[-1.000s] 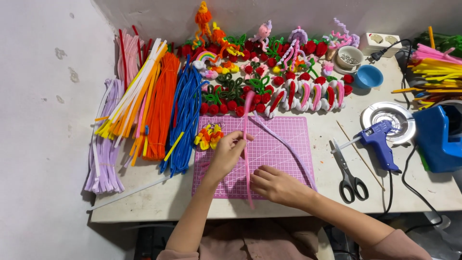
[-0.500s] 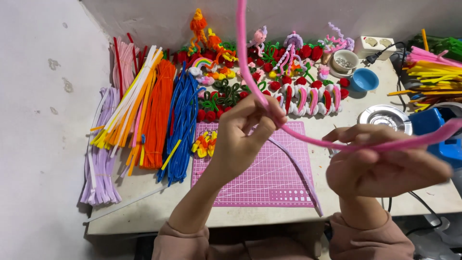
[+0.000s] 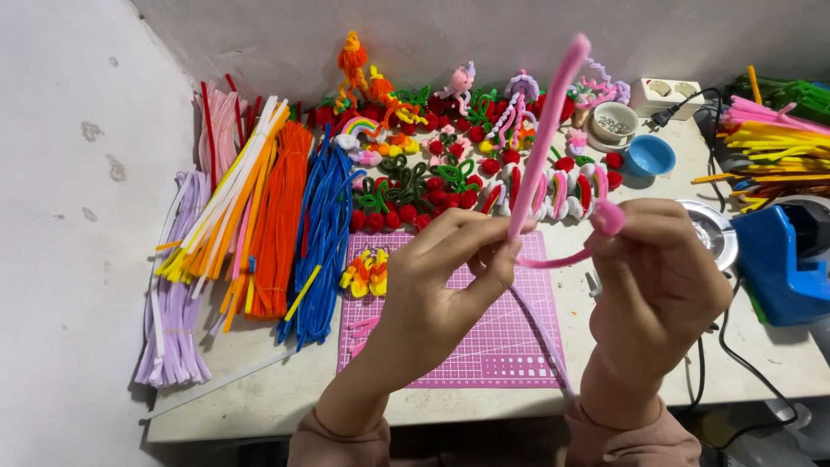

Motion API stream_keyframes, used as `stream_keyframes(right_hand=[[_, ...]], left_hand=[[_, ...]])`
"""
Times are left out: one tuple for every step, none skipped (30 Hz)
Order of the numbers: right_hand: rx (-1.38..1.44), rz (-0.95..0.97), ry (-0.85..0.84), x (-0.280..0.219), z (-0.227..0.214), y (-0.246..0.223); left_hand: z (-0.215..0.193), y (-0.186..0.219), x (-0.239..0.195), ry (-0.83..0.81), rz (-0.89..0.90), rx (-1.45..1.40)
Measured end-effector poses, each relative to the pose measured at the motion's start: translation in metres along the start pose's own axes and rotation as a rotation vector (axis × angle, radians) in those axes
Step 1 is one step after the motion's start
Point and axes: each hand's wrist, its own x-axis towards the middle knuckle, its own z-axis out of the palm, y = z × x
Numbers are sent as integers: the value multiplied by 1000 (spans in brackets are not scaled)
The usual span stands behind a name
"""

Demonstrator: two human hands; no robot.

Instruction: The person is using colorful pipe cleaners to create small heart-shaped crafts, involving bending, assembling, and cutting the material.

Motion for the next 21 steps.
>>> stream_keyframes(right_hand=[[-59,-9,31,0,0,1],[-117,-19,62,1,0,2],[-117,-19,63,1,3,2],[31,31,16,1,6,2],[178,81,-32,2,8,2],[177,80,-32,1,15,5],[226,54,-64,-1,21,8],[275,27,-97,-2,28,10],[275,29,-97,-3,33,8],[207,-1,-147,-4,39,5],[139,-33,-196,-4,44,2],[139,-34,-196,-5,44,10],[64,-79,-125,-5,45,17],[-11,-123,-54,-6,45,25],[-12,-125,-54,-3,42,26],[-37,-121,-90,0,40,27],[-60,-117,-125,2,38,28],[-58,-118,-124,3,35,29],[-7,-56,-210,3,34,29],[43,7,-295,4,32,30],[45,6,-294,5,33,31]], left_hand=[[-2,-1,1,-60,26,49],[-4,-2,2,-120,51,98],[-3,-4,3,-121,52,98],[-2,-6,3,-148,-15,99],[-1,-7,4,-174,-81,99],[1,-9,5,-174,-80,98],[2,-10,6,-222,-109,71],[4,-11,6,-270,-138,44],[7,-15,5,-270,-139,44],[9,-18,4,-305,-106,52],[12,-22,4,-340,-71,61],[10,-24,6,-340,-71,61],[9,-26,8,-455,-196,59],[7,-27,11,-570,-321,57],[-2,-25,13,-569,-320,56],[-11,-23,15,-458,-281,74],[-20,-21,18,-348,-242,94],[-20,-21,18,-348,-240,96],[-21,-21,18,-194,-230,-92],[-22,-21,18,-39,-216,-280],[-17,-21,18,-39,-216,-279]])
